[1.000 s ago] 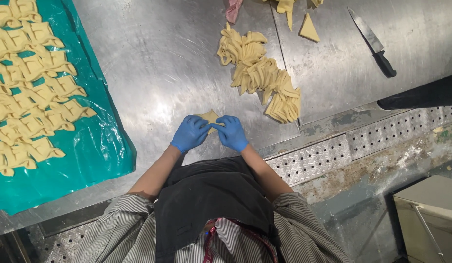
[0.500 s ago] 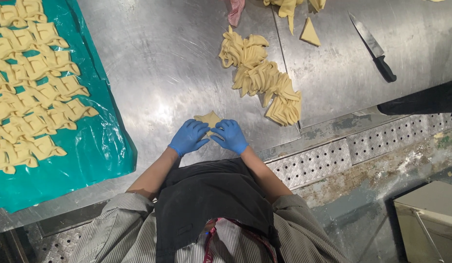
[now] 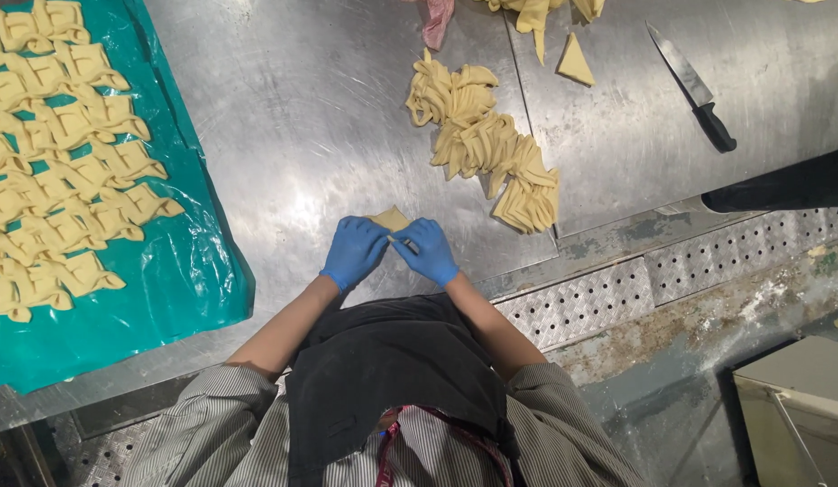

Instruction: Manually folding individual pieces of pre-cut dough into decorative shapes on a stainless steel workstation.

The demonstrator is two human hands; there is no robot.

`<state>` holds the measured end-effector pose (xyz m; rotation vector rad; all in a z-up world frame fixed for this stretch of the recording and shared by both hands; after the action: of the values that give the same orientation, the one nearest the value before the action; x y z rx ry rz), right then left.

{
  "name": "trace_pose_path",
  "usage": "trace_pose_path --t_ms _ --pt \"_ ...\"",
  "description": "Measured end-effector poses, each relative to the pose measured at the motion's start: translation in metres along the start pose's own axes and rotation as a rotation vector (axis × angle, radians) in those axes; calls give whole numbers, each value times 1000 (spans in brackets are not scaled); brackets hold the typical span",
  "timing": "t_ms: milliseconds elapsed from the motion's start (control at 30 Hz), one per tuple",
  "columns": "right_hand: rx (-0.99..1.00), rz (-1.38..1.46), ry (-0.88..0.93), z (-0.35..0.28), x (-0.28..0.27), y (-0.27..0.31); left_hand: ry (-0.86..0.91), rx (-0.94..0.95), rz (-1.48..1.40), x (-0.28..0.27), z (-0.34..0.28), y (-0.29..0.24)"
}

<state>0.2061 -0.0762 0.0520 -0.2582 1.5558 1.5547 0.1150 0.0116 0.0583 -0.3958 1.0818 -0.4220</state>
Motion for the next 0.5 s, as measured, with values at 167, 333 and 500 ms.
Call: trace_pose_path --t_ms 167,333,500 --pt "191 59 -78 34 -13 -23 -85 -150 -60 -7 27 28" --pt "225 73 -50 47 -5 -36 -33 -255 -67 16 30 60" --pt "329 42 -53 36 15 -69 -23 -279 -14 17 27 61"
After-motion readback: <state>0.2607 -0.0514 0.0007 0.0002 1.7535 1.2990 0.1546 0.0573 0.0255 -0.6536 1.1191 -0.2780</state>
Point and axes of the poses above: each hand's wrist, its own z-axis towards the middle knuckle, its own x-axis out of the palm, y = z × x, the point moved 10 cm from there along z, towards the middle knuckle, and after that the axes turned 13 degrees about x, right-handed, at the moved point
